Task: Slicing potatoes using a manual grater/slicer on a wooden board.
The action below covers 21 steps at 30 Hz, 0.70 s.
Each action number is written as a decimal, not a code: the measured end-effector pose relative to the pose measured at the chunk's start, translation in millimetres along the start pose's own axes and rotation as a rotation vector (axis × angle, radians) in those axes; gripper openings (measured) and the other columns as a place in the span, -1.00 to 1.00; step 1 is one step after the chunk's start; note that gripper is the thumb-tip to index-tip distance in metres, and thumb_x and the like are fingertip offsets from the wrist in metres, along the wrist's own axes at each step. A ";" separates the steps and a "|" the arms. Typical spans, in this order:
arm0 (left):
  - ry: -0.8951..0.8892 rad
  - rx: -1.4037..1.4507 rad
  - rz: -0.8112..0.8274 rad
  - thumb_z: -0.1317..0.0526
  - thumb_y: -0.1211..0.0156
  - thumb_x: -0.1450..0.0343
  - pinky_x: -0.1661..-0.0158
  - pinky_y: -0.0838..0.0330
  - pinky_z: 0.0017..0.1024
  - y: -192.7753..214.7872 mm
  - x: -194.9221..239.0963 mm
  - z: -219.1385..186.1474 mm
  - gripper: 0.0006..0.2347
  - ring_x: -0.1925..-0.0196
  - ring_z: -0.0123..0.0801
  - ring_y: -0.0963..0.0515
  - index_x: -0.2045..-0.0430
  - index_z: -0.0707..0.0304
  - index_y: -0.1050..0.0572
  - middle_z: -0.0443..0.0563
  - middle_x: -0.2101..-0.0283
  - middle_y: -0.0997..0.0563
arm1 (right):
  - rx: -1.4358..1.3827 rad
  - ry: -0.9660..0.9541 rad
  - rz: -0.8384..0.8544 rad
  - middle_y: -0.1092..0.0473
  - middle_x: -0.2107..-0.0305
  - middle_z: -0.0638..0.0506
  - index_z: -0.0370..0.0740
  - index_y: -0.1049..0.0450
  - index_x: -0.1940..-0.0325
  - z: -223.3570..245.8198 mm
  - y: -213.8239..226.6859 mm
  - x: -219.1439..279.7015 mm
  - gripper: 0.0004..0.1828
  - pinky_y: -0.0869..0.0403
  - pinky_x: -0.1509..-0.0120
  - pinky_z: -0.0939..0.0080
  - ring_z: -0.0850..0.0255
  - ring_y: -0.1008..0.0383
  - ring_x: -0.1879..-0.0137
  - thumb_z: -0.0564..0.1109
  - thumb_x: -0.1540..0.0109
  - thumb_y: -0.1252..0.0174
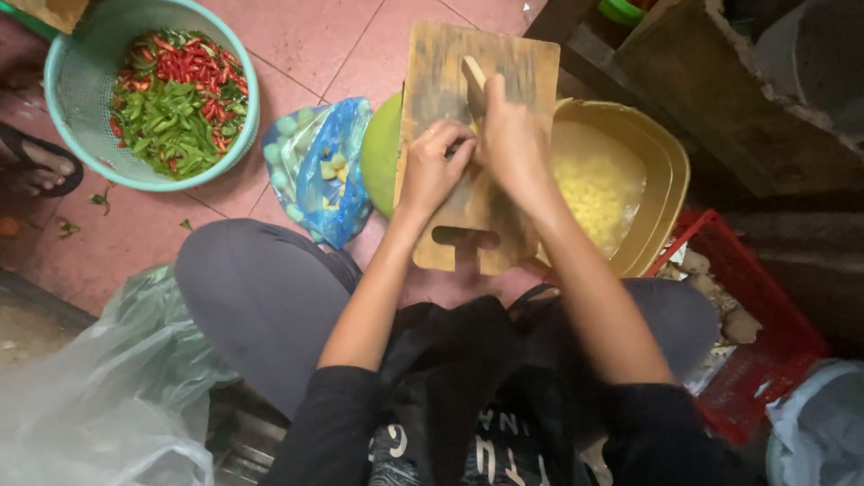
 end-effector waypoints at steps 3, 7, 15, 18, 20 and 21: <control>0.089 0.047 -0.023 0.40 -0.27 -0.39 0.21 -0.57 -0.38 -3.2 3.8 8.9 -0.95 0.25 -0.21 -0.70 0.33 0.36 -0.58 0.11 0.24 -0.64 | -0.010 -0.058 -0.042 -0.48 0.48 -0.35 -0.30 -0.20 -0.04 7.5 -9.2 19.7 -0.63 -0.46 0.29 -0.32 -0.36 -0.53 0.31 -0.20 -0.25 -0.19; 0.081 -0.028 -0.058 0.41 -0.25 -0.39 0.19 -0.57 -0.38 -2.1 9.4 23.4 -0.90 0.23 -0.17 -0.70 0.27 0.41 -0.58 0.15 0.21 -0.65 | 0.026 -0.035 -0.190 -0.49 0.34 -0.36 -0.24 -0.22 -0.02 16.1 -22.0 27.2 -0.67 -0.46 0.36 -0.30 -0.35 -0.53 0.35 -0.22 -0.25 -0.18; 0.069 -0.057 -0.001 0.35 -0.33 -0.34 0.08 -0.57 -0.32 -21.9 24.6 19.6 -0.71 0.09 -0.06 -0.64 0.06 0.40 -0.50 0.25 0.01 -0.54 | -0.243 -0.223 -0.016 -0.59 0.31 -0.27 -0.09 -0.36 -0.18 -72.7 -1.2 36.2 -0.86 -0.58 0.22 0.01 -0.04 -0.63 0.31 -0.09 -0.54 0.00; 0.011 -0.121 -0.038 0.34 -0.36 -0.32 -0.05 -0.51 -0.24 -37.6 23.5 20.1 -0.62 -0.05 0.06 -0.57 -0.02 0.38 -0.45 0.27 -0.04 -0.50 | -0.489 -0.194 -0.261 -0.51 0.22 -0.19 -0.30 -0.19 -0.25 -69.8 81.4 72.5 -0.67 -0.56 0.37 0.12 0.10 -0.56 0.31 -0.17 -0.45 -0.04; -0.008 -0.189 -0.065 0.31 -0.41 -0.24 -0.09 -0.42 -0.15 -44.0 15.5 7.2 -0.54 -0.08 0.18 -0.50 -0.02 0.38 -0.44 0.31 -0.02 -0.47 | -0.463 -0.164 -0.332 -0.54 0.20 -0.17 -0.29 -0.23 -0.24 -87.1 102.2 89.0 -0.70 -0.52 0.25 0.10 0.11 -0.56 0.24 -0.19 -0.45 -0.07; -0.013 -0.186 -0.066 0.31 -0.41 -0.24 -0.09 -0.42 -0.15 -46.0 10.8 6.1 -0.54 -0.08 0.18 -0.50 -0.02 0.38 -0.44 0.31 -0.02 -0.47 | -0.460 -0.163 -0.336 -0.54 0.20 -0.17 -0.29 -0.23 -0.24 -96.4 99.2 93.4 -0.70 -0.52 0.25 0.10 0.11 -0.56 0.24 -0.19 -0.45 -0.07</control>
Point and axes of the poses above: each hand's wrist, its own x-axis away from the middle knuckle, its own y-axis out of the back of the hand, z = x × y, the point moved 7 cm from there along -x, towards the middle knuckle
